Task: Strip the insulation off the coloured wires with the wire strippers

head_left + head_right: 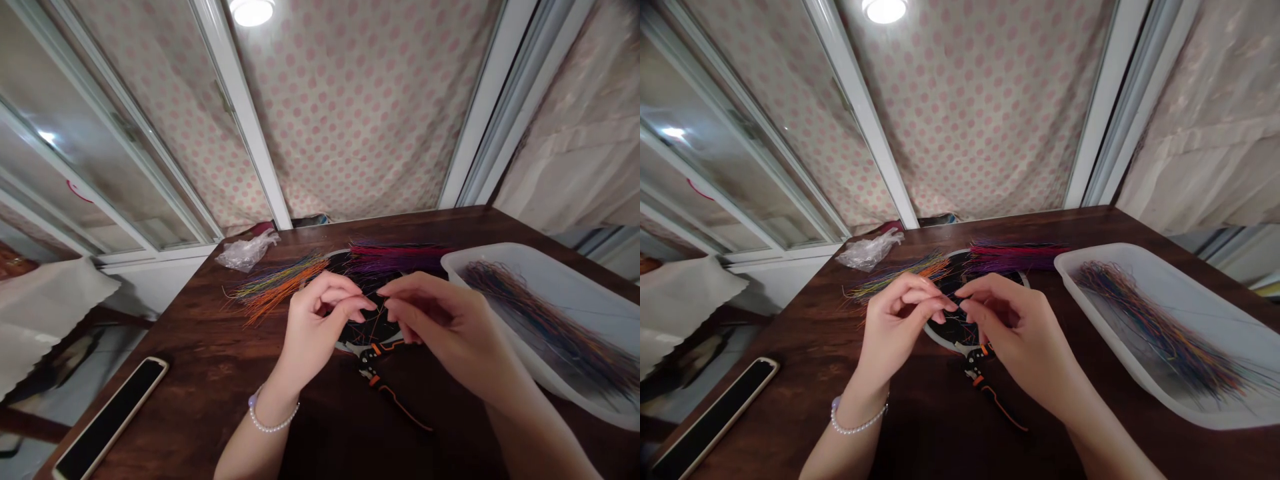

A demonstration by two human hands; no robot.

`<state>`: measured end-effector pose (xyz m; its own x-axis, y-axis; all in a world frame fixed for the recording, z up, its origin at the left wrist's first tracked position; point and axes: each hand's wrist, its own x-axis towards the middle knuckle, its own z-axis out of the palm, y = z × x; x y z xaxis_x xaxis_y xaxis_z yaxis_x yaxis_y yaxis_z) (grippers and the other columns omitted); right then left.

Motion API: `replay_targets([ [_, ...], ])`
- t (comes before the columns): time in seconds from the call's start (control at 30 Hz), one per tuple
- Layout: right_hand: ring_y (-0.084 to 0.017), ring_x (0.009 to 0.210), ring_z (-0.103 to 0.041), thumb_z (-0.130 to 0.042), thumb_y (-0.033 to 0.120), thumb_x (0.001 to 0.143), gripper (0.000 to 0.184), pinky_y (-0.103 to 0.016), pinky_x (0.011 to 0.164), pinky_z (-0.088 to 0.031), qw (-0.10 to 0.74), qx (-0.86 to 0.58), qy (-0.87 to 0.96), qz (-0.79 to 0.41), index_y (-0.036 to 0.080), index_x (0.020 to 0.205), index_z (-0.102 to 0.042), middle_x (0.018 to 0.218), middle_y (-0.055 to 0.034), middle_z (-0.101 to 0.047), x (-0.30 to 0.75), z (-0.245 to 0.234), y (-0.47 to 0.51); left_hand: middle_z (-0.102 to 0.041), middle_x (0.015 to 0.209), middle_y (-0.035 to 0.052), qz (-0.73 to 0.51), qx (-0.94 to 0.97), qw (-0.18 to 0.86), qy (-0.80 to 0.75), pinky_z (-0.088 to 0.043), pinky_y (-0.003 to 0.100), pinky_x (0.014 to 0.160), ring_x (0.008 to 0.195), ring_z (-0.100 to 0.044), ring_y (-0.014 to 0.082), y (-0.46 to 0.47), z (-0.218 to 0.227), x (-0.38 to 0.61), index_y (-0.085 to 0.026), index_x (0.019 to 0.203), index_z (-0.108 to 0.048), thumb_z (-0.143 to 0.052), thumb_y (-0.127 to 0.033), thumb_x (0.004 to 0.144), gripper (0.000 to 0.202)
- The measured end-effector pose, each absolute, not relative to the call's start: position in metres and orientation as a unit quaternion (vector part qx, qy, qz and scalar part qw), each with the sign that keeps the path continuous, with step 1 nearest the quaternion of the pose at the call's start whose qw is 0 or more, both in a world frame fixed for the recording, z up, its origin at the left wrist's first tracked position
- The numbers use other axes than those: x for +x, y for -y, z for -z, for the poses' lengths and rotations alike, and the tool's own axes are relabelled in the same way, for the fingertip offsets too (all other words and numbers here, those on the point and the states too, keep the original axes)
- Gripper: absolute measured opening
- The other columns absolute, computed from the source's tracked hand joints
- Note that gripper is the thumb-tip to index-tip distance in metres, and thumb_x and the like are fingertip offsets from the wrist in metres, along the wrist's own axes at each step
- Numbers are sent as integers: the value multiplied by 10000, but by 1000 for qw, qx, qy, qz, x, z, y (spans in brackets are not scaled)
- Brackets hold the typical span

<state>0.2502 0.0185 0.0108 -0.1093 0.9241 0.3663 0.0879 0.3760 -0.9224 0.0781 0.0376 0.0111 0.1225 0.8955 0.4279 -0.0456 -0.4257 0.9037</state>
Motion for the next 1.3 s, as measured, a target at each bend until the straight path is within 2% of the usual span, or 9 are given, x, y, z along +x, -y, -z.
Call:
replay_targets([
  [0.13,-84,434,-568,-686,308,855,206,-190,415,-482,527,-366,600,-478,232,1045,-662,640,40,-668,247,-10,-21,-773,650,-6,-579,590,452,-334,-592,166,533,506,-695,104,-35,-11,81,-181,750,-654,-709,-80,793,122],
  [0.27,-82,437,-578,-691,308,865,222,-184,416,-484,523,-357,595,-495,241,1076,-665,646,41,-670,247,-7,-22,-788,673,-10,-597,569,457,-333,-604,161,537,504,-701,101,-34,-10,83,-182,754,-688,-727,-69,783,123],
  [0.43,-70,452,-575,-673,235,878,177,-165,423,-484,527,-357,611,-471,262,1046,-719,651,44,-664,251,-3,-22,-784,663,-19,-603,570,453,-327,-595,147,517,499,-698,95,-34,-12,84,-194,742,-745,-708,-22,770,178],
  [0.7,-124,574,-644,-721,259,850,60,-218,515,-555,553,-380,619,-409,264,882,-772,692,-3,-699,248,-6,-21,-768,651,-32,-607,579,437,-324,-573,134,525,526,-683,81,-32,-11,87,-239,693,-799,-726,16,719,266],
  [0.93,-147,756,-670,-709,160,848,131,-229,637,-561,580,-368,650,-326,284,850,-751,812,-10,-718,248,-5,-18,-769,706,-7,-603,652,341,-308,-587,213,609,650,-699,128,-34,-8,83,-258,722,-810,-755,-22,755,245],
  [1.07,-120,624,-641,-759,282,837,25,-213,557,-547,563,-339,608,-445,258,840,-752,715,1,-693,252,-6,-23,-772,734,-6,-585,689,305,-300,-591,217,615,648,-700,124,-31,-9,80,-264,762,-812,-739,-40,796,238],
  [1.17,-108,528,-602,-826,387,763,192,-207,462,-506,527,-297,573,-553,222,763,-729,637,5,-666,255,-7,-28,-771,738,0,-577,696,312,-292,-595,227,588,620,-700,130,-29,-11,77,-264,763,-810,-728,-50,809,234],
  [1.3,-102,538,-598,-860,382,721,227,-202,486,-501,477,-298,571,-598,206,722,-715,620,3,-667,256,-8,-31,-764,724,15,-559,702,352,-266,-590,220,580,623,-704,134,-29,-14,72,-242,751,-803,-753,-76,801,181],
])
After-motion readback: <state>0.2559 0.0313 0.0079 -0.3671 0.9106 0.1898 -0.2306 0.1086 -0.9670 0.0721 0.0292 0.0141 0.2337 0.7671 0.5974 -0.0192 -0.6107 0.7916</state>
